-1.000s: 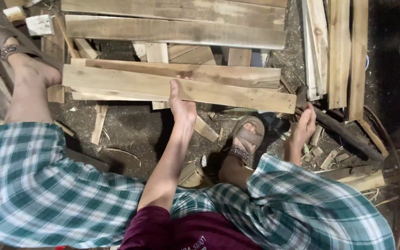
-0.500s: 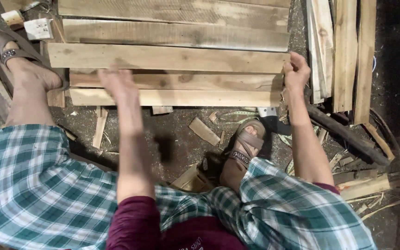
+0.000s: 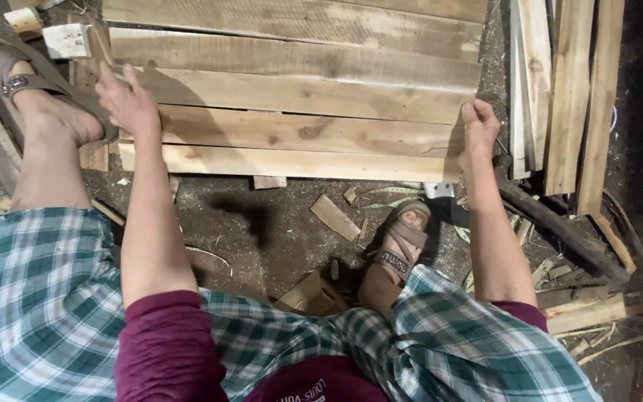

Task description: Prying apart wooden boards from a pallet and hammering nails or boards on the floor.

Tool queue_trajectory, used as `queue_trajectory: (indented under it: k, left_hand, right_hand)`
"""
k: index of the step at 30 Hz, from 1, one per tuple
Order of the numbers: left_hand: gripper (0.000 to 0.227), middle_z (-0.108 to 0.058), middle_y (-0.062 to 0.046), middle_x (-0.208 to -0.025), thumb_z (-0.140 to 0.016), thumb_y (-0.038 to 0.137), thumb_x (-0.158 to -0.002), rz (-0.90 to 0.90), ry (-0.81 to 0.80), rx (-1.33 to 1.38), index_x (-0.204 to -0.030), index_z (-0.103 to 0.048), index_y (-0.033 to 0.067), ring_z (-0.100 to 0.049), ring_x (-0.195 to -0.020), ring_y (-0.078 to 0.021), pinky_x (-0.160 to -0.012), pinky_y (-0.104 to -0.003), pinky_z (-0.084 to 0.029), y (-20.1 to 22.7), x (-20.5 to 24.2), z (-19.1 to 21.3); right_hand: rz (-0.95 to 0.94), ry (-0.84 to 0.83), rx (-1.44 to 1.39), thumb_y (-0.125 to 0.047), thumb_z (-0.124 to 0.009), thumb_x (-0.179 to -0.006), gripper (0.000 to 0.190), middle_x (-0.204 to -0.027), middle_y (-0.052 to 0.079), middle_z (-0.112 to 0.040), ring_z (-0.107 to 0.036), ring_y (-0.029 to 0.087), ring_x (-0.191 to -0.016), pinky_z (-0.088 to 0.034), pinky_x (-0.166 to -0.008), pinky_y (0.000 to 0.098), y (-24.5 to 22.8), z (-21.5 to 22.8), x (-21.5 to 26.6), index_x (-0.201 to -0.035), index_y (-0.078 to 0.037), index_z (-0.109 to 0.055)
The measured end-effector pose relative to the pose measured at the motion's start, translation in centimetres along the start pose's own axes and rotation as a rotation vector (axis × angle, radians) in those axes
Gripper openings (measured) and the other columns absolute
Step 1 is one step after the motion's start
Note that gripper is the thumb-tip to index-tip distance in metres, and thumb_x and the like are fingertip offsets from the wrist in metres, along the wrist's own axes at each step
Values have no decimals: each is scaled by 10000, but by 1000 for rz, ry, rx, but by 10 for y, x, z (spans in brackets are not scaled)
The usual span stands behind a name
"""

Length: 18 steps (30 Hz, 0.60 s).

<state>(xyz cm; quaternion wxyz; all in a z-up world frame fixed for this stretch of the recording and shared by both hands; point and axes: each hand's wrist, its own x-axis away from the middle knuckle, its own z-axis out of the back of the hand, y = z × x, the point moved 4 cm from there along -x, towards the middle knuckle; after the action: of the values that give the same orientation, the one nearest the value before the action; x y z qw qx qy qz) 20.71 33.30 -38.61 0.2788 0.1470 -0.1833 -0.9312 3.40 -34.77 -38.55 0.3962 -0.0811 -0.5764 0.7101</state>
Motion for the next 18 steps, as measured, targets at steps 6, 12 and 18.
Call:
queue_trajectory:
  k: [6,12,18]
  left_hand:
    - [447,-639,-54,-1047,-842,145,-857,14,-103,33,-1265,-663,179,-667,-923,-195,-843,-343,-611,5,-18,11]
    - [367,-753,-19,-1013,-833,150,-800,93,-206,391,-1152,-734,112,-675,-867,-125,-803,-250,-564,-10,-27,27]
    - [59,-739,70,-864,-745,130,-913,221,-239,707,-902,-724,184,-681,-784,-50,-835,-204,-608,19,-21,58]
  right_hand:
    - [-129,70,-77,-139,-706,-931,188,-896,-69,-682,-529,25,-741,-436,-715,162,13,4,-9,-1112,-145,-756]
    - [-34,-7,107,-150,-585,-976,133,-927,-66,-638,-503,82,-856,-407,-817,243,-2,-2,1,-1027,-168,-706]
    - [328,-89,-171,-102,-666,-986,136,-1019,-44,-694,-567,86,-913,-465,-917,261,-21,5,19,-1108,-141,-712]
